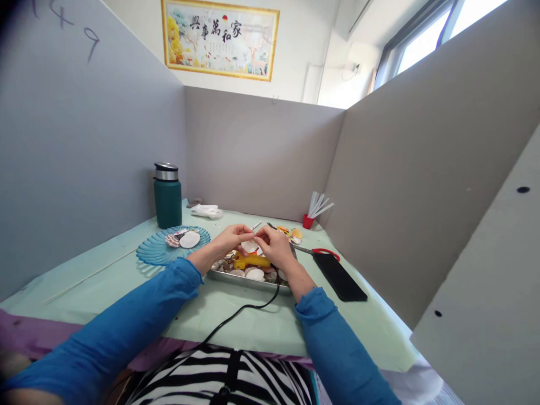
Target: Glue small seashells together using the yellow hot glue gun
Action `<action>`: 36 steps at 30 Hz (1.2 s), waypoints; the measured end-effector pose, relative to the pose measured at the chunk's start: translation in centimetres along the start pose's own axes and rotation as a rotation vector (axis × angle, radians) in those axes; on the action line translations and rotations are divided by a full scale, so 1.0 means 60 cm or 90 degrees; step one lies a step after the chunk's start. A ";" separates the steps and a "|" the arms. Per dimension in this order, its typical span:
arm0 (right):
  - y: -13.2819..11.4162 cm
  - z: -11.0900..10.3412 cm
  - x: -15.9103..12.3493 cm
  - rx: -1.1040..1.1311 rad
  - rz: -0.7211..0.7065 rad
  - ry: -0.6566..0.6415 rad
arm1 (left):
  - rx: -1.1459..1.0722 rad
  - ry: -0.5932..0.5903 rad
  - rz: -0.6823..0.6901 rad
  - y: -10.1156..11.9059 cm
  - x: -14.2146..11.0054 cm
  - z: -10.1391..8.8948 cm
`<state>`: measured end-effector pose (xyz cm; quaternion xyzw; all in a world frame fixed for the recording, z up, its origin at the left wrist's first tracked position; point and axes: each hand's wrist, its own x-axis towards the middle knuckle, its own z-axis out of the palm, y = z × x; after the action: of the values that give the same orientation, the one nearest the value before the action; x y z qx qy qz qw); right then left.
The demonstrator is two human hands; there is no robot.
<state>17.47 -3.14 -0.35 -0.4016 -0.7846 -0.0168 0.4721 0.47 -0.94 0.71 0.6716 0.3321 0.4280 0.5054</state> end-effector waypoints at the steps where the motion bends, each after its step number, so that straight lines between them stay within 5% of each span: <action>1: 0.000 0.000 0.000 0.001 0.001 0.000 | 0.001 -0.003 0.000 0.000 0.000 0.000; 36: 0.000 -0.002 0.001 0.008 -0.009 -0.028 | -0.012 0.047 -0.021 0.006 0.000 0.003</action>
<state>17.55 -3.16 -0.26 -0.3933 -0.7976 -0.0062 0.4574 0.66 -1.09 1.02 0.6448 0.3575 0.4474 0.5062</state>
